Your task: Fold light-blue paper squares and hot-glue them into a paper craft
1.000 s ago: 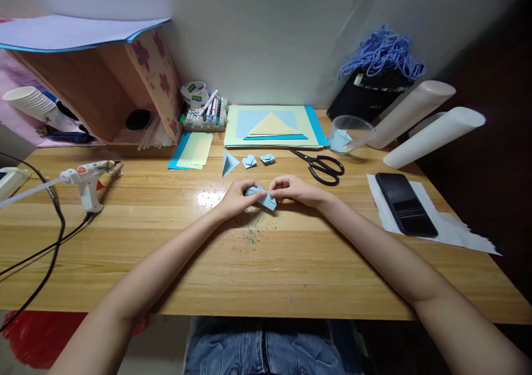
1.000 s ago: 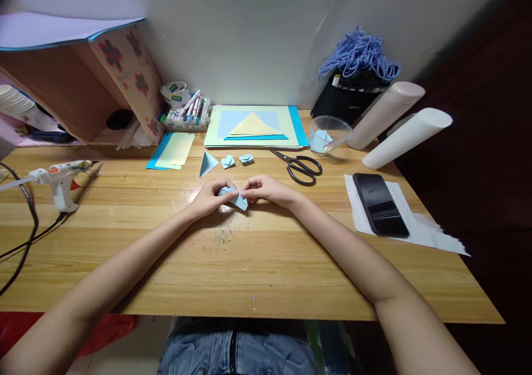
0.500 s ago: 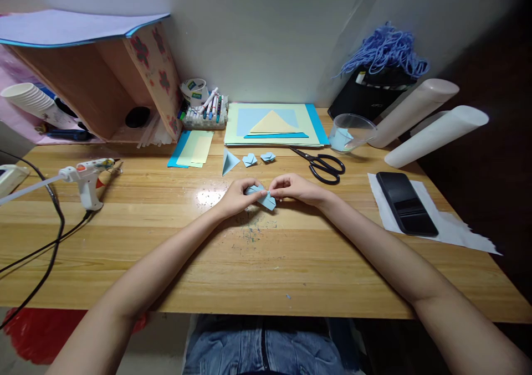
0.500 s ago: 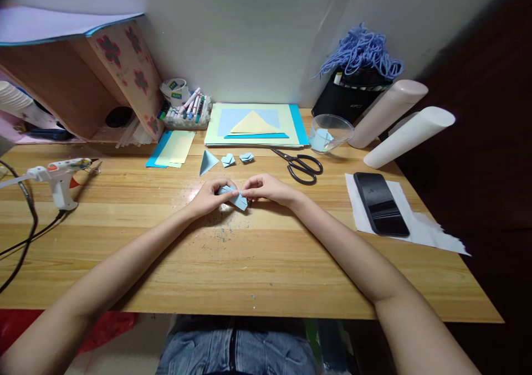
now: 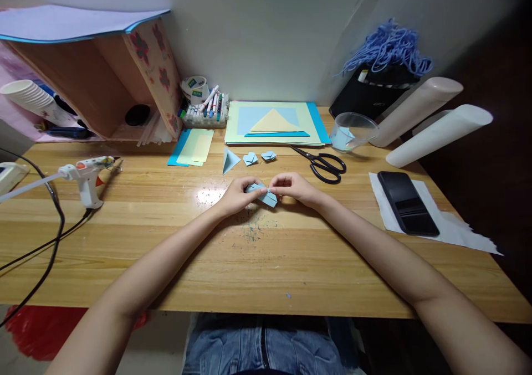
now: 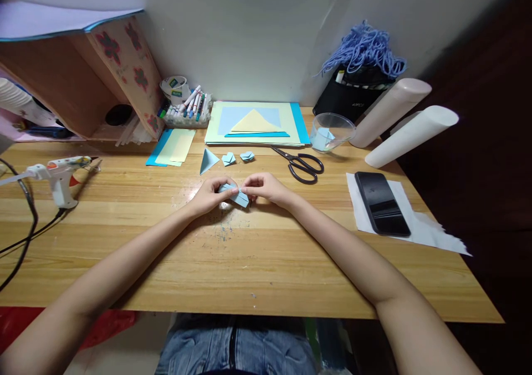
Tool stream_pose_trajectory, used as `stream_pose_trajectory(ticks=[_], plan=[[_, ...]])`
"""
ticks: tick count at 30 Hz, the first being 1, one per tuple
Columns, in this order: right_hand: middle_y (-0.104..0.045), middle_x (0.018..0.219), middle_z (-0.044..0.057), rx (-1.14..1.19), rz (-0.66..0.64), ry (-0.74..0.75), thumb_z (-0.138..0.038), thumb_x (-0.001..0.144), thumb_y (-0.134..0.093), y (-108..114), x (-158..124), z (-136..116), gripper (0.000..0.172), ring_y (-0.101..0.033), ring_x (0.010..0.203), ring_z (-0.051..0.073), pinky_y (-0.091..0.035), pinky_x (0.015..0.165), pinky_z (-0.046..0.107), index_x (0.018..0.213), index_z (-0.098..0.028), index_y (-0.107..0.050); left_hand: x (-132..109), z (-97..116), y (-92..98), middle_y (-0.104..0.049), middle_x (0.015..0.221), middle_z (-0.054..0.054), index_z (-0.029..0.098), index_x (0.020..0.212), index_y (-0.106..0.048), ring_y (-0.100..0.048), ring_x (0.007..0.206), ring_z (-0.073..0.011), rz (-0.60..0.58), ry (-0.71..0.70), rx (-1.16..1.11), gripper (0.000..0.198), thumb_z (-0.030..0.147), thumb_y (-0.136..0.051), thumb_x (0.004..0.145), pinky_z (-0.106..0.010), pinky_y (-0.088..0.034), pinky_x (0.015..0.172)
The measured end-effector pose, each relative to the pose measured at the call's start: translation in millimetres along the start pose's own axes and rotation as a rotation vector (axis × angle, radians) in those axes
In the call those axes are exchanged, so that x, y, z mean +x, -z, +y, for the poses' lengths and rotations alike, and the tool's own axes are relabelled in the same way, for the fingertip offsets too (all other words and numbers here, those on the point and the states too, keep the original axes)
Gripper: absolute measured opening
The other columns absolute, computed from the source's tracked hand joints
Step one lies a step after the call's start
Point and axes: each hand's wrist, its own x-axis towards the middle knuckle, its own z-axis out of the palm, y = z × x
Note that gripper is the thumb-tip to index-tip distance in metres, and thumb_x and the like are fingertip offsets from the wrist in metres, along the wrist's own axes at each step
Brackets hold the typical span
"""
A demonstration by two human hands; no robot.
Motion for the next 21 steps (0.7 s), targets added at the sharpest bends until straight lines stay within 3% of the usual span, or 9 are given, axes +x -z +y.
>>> stream_pose_trajectory(ticks=[21], plan=[[-0.059,0.061,-0.001,-0.058,0.043,0.029,-0.043,0.063,-0.073,-6.0,0.9,2.9,0.033,-0.055,0.055,0.010,-0.047,0.053,0.024,0.070,-0.014,-0.057,-0.9,3.2,-1.5,-0.056,0.066,-0.001,0.012,0.074,-0.061,-0.046,0.062,-0.0109,0.031,-0.003,0.042,0.031,0.043,-0.056,0.075,-0.022,-0.035,0.058]])
